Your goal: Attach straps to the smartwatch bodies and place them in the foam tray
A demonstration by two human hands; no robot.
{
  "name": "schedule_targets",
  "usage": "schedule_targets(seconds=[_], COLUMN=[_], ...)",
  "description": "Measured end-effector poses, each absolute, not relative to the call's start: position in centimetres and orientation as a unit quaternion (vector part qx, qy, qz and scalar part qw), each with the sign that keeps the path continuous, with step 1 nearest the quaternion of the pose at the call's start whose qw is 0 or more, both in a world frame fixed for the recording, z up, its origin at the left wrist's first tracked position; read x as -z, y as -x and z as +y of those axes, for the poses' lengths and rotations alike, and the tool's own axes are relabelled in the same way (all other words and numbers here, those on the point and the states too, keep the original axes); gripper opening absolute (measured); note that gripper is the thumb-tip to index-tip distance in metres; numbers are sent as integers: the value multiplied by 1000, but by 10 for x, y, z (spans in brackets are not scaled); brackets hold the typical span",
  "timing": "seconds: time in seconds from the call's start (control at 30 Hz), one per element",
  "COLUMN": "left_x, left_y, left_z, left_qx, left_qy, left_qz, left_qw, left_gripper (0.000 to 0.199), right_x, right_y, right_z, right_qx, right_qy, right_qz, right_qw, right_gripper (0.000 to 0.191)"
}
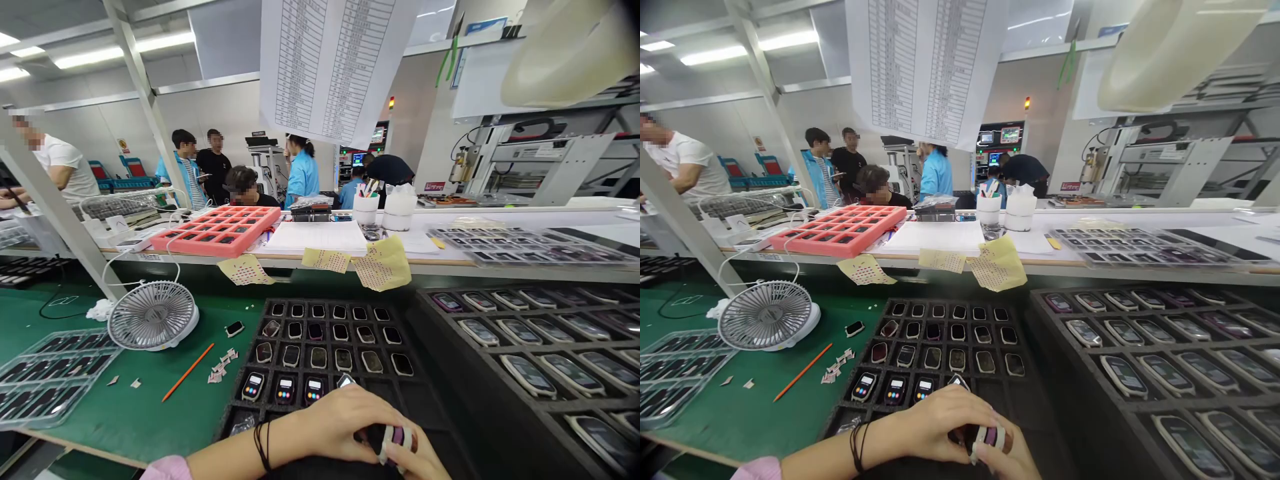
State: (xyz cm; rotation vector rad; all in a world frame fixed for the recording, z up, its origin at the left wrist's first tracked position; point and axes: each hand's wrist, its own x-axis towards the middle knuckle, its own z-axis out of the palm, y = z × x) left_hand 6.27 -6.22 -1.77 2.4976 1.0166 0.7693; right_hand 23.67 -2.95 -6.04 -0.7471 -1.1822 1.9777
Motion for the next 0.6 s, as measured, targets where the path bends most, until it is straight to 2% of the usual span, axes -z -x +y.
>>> schedule_targets(seconds=[0.1, 0.23, 0.37, 0.5, 0.6], left_x=[17, 15, 22, 34, 34], left_y=[-64, -67, -75, -86, -85], left_z=[-58, -48, -30, -15, -15], left_qx=[-303, -341, -261, -198, -195], left_qy=[-865, -808, -786, -791, -791], left_qz=[370, 455, 538, 559, 562], left_qw=[155, 154, 157, 150, 145], left_gripper=[41, 49, 50, 47, 51], right_x=[63, 53, 48, 62, 70], right_y=[-237, -246, -255, -256, -255], right_z=[-25, -6, 21, 41, 48], right_qx=[-764, -741, -660, -498, -458], right_qy=[318, 342, 372, 411, 417], right_qz=[-410, -381, -459, -635, -677], right_qw=[383, 435, 464, 424, 397], right_gripper=[50, 44, 51, 56, 50])
